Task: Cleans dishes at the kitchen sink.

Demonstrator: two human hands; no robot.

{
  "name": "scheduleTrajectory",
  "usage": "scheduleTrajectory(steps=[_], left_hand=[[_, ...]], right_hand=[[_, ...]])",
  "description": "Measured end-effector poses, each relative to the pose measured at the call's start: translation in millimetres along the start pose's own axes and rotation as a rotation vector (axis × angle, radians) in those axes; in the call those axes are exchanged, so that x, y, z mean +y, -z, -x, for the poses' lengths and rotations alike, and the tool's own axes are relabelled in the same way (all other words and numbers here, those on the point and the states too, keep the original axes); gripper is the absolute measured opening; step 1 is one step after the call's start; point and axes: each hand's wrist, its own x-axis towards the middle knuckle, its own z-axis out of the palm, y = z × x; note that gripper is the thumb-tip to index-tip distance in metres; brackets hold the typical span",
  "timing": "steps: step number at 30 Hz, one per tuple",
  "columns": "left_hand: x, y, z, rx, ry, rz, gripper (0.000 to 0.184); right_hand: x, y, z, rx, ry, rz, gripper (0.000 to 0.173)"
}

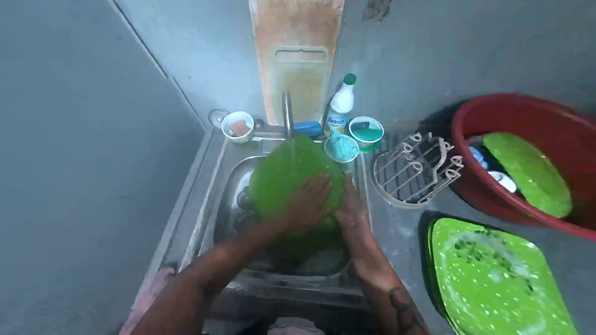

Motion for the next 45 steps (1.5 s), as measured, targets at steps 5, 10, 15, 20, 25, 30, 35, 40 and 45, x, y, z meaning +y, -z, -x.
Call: scheduleTrajectory(steps=[5, 10, 15, 20, 25, 30, 35, 40, 45], left_hand=[[-56, 12, -56, 0.188, 0.125, -0.039, 0.051], [-72, 47, -42, 0.002, 0.715, 0.100, 0.051], [-10, 20, -10, 0.213, 0.747, 0.406, 0.062], [2, 35, -11, 0.011, 0.668, 0.603, 0.047], [-34, 43, -22, 0.101, 0.777, 0.788, 0.028], [-42, 43, -36, 0.142, 0.900, 0.982, 0.027], [-34, 47, -40, 0.062, 0.902, 0.974, 0.031], [-39, 47, -34, 0.082, 0.912, 1.017, 0.024], [-42, 48, -33, 0.080, 0.901, 1.044, 0.019]], right_hand=[[-13, -2, 22, 0.042, -0.019, 0.055, 0.054], [-47, 6, 54, 0.088, 0.067, -0.031, 0.046], [-86, 8, 58, 0.095, 0.313, 0.070, 0.055], [-159, 32, 77, 0.197, 0.633, -0.218, 0.043], [-236, 111, 75, 0.260, 0.918, -0.593, 0.044], [-250, 175, 51, 0.648, 0.943, -0.512, 0.042], [-257, 210, 17, 0.757, 0.934, -0.635, 0.041], [-282, 229, 25, 1.121, 0.703, -0.205, 0.048], [-278, 271, 98, 1.301, 0.554, 0.833, 0.045]])
